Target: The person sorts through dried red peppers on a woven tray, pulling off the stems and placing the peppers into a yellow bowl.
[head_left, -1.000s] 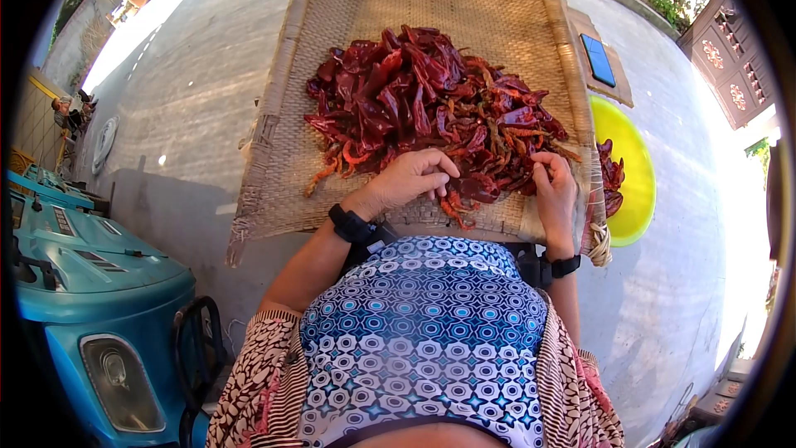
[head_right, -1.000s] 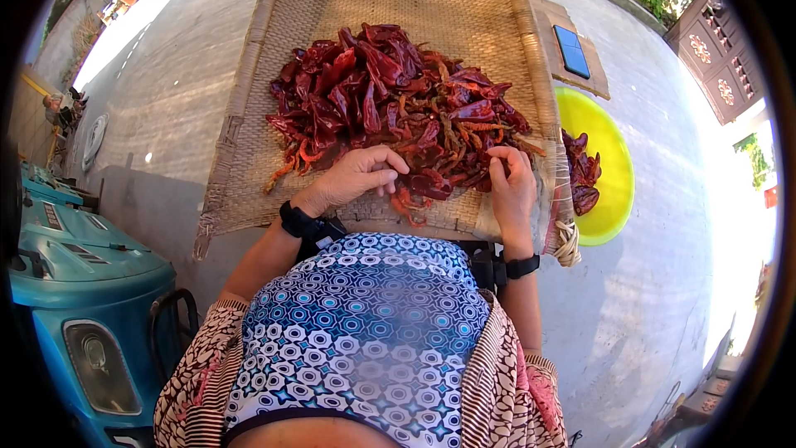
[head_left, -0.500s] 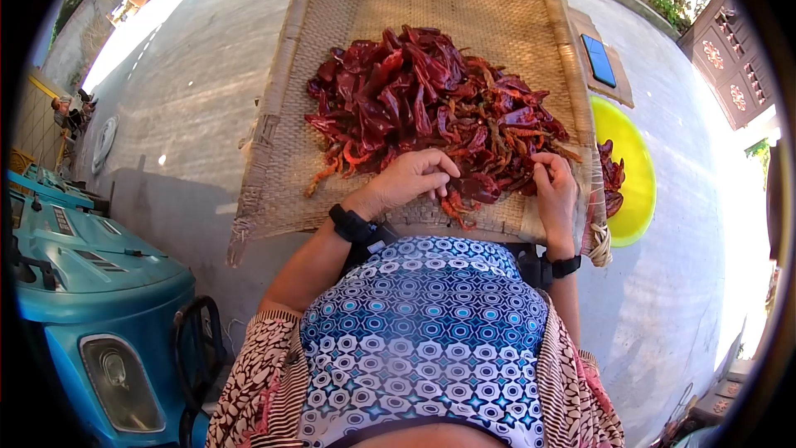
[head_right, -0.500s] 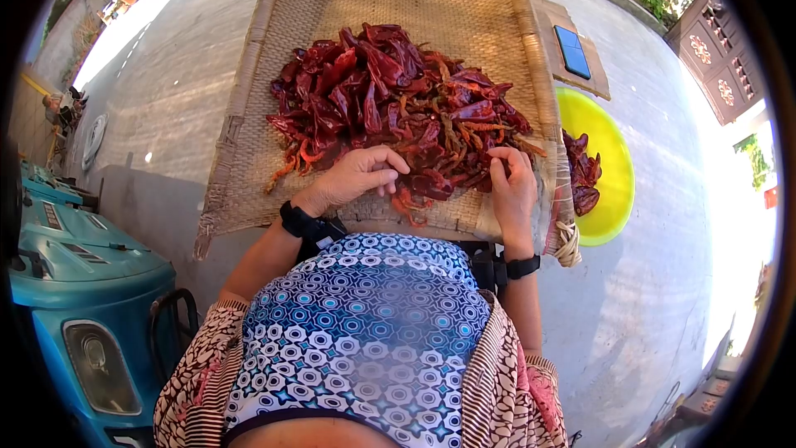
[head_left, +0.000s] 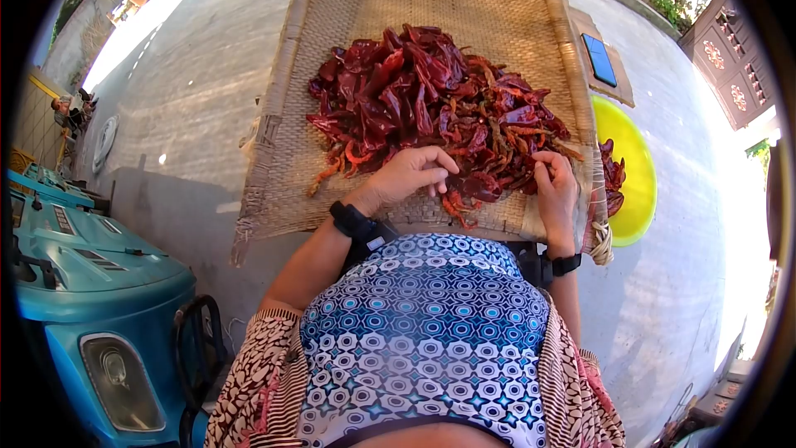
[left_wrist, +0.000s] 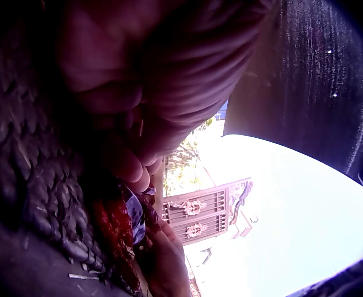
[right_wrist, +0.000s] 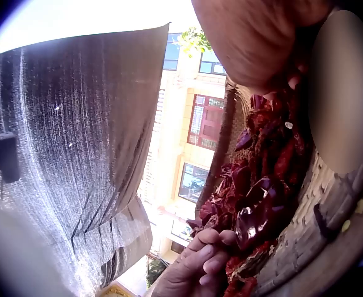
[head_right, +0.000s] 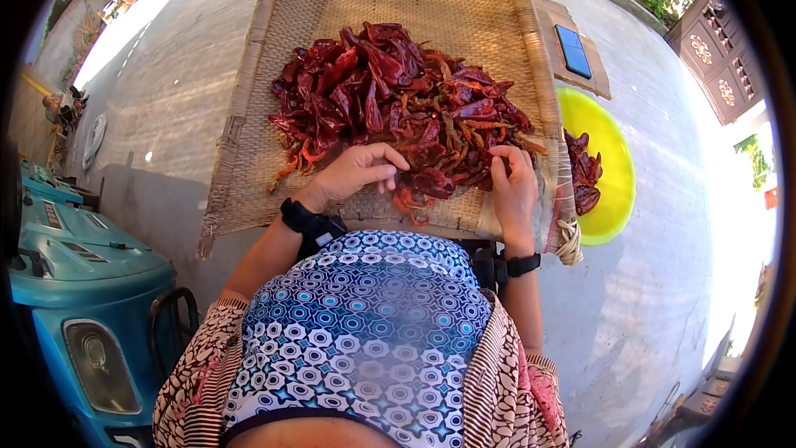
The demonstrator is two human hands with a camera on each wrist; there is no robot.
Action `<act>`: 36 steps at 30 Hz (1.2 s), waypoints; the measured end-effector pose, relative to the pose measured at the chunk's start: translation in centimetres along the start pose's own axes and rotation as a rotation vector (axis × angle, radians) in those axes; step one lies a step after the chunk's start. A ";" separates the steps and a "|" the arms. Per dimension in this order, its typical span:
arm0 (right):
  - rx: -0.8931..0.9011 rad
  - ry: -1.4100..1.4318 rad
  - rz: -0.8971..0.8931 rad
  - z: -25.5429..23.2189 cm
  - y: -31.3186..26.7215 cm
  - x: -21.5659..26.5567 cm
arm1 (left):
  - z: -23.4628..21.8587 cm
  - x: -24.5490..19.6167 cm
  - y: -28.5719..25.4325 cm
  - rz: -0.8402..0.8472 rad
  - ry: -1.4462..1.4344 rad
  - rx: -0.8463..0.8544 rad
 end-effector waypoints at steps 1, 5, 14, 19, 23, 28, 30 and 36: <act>0.001 -0.002 -0.002 0.0 0.0 0.0 | -0.1 0.1 0.0 -0.003 -0.006 0.002; 0.019 -0.022 0.025 0.0 0.1 0.1 | 0.0 0.0 -0.1 -0.004 -0.040 0.008; 0.005 -0.038 -0.002 0.1 0.0 0.1 | -0.2 0.4 0.2 0.001 -0.053 0.026; -0.060 0.218 0.086 0.7 -0.5 -2.0 | -0.2 0.4 0.2 -0.019 -0.030 0.016; -0.088 0.457 0.196 1.2 -1.1 -3.7 | -0.1 0.3 0.2 -0.010 -0.046 0.020; 0.030 0.090 0.071 0.4 -0.2 0.1 | 0.0 0.1 0.1 0.016 -0.049 0.020; 0.085 -0.014 0.036 0.3 -0.1 0.8 | 0.0 0.0 0.1 0.007 -0.032 0.008; 0.058 0.033 0.074 0.6 -0.1 0.1 | 0.9 -1.2 -1.0 -0.022 0.074 -0.068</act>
Point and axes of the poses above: each hand's wrist, its own y-axis towards the middle knuckle, its own z-axis out of the palm, x = y × z, the point moved 6 cm from there along y, towards the middle knuckle, and after that the axes turned 14 degrees about -z, right-handed, at the moved point
